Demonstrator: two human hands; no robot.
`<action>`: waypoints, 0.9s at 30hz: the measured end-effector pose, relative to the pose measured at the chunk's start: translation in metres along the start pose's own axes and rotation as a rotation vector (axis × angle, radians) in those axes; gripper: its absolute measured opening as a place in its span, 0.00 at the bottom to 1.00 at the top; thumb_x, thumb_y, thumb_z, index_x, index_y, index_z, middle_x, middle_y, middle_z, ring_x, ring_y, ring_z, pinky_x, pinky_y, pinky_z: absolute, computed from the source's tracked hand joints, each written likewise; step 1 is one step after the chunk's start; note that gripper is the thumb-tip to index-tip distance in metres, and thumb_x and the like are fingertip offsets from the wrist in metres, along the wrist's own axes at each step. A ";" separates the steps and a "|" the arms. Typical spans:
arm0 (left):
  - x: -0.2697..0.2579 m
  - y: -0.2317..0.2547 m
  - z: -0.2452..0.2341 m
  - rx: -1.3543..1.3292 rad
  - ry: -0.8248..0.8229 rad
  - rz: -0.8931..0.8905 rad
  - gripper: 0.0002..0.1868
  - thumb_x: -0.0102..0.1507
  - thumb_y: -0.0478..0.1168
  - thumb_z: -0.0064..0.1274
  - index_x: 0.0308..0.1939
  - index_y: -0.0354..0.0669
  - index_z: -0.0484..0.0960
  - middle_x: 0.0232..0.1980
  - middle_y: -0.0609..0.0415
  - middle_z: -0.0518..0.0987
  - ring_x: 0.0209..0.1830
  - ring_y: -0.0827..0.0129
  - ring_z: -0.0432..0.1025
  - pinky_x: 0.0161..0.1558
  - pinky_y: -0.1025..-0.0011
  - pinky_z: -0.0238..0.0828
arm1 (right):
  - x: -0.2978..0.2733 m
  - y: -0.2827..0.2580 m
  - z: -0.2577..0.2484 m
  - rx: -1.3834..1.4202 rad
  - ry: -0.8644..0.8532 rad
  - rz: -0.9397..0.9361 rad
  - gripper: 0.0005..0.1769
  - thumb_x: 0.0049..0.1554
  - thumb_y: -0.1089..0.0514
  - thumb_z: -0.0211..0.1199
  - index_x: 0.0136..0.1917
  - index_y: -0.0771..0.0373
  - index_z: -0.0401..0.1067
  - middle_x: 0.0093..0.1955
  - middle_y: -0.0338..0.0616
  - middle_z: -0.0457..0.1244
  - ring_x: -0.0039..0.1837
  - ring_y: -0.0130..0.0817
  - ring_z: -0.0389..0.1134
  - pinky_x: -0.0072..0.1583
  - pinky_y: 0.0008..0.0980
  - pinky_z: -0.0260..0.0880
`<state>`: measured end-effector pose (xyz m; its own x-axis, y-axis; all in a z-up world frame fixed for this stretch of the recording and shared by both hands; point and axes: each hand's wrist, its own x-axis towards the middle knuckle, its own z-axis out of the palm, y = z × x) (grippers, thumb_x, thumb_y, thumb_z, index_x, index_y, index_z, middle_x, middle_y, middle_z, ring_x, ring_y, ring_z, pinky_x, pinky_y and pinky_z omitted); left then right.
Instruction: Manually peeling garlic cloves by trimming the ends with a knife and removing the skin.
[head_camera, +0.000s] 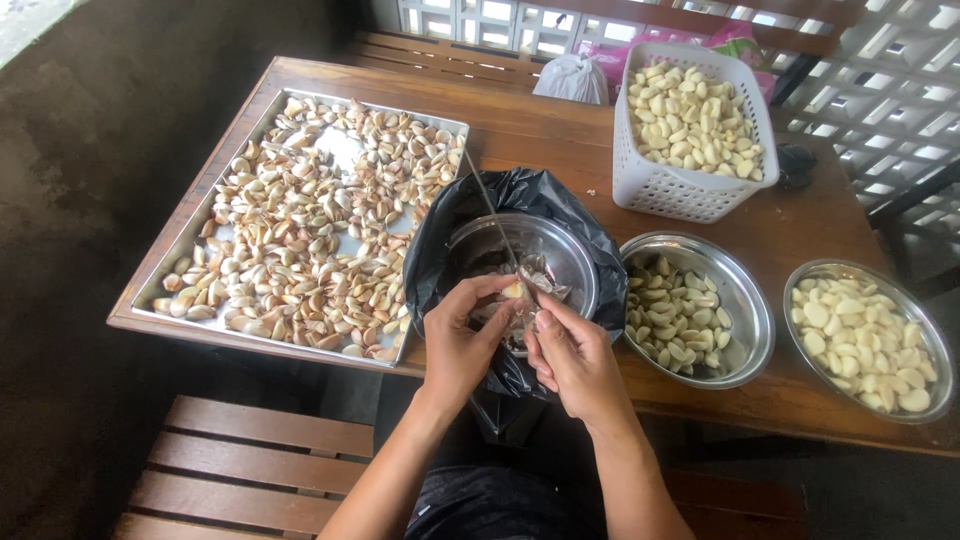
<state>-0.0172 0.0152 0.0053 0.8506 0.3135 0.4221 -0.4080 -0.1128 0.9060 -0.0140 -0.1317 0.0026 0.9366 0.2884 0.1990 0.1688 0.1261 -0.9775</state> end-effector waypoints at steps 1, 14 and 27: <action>0.000 0.002 0.001 -0.019 0.004 -0.023 0.14 0.56 0.29 0.68 0.46 0.34 0.87 0.42 0.41 0.87 0.43 0.50 0.83 0.46 0.62 0.81 | 0.000 0.002 0.000 0.057 0.022 -0.001 0.24 0.66 0.60 0.48 0.72 0.71 0.65 0.30 0.53 0.60 0.27 0.28 0.57 0.24 0.20 0.60; -0.002 -0.030 0.009 -0.348 0.094 -0.198 0.22 0.58 0.30 0.66 0.55 0.33 0.81 0.43 0.44 0.87 0.45 0.66 0.81 0.48 0.70 0.80 | -0.002 0.000 0.002 0.117 0.023 0.003 0.24 0.66 0.61 0.48 0.73 0.75 0.62 0.31 0.54 0.59 0.27 0.29 0.58 0.24 0.20 0.61; 0.002 -0.018 0.008 -0.533 0.120 -0.380 0.20 0.58 0.30 0.65 0.54 0.28 0.82 0.45 0.38 0.87 0.45 0.62 0.82 0.48 0.68 0.81 | -0.006 -0.003 0.007 0.025 0.014 -0.026 0.24 0.67 0.59 0.48 0.72 0.73 0.64 0.31 0.52 0.60 0.27 0.28 0.58 0.25 0.20 0.61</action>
<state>-0.0055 0.0102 -0.0103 0.9376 0.3453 0.0421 -0.2211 0.4982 0.8384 -0.0222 -0.1268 0.0051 0.9362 0.2715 0.2233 0.1859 0.1568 -0.9700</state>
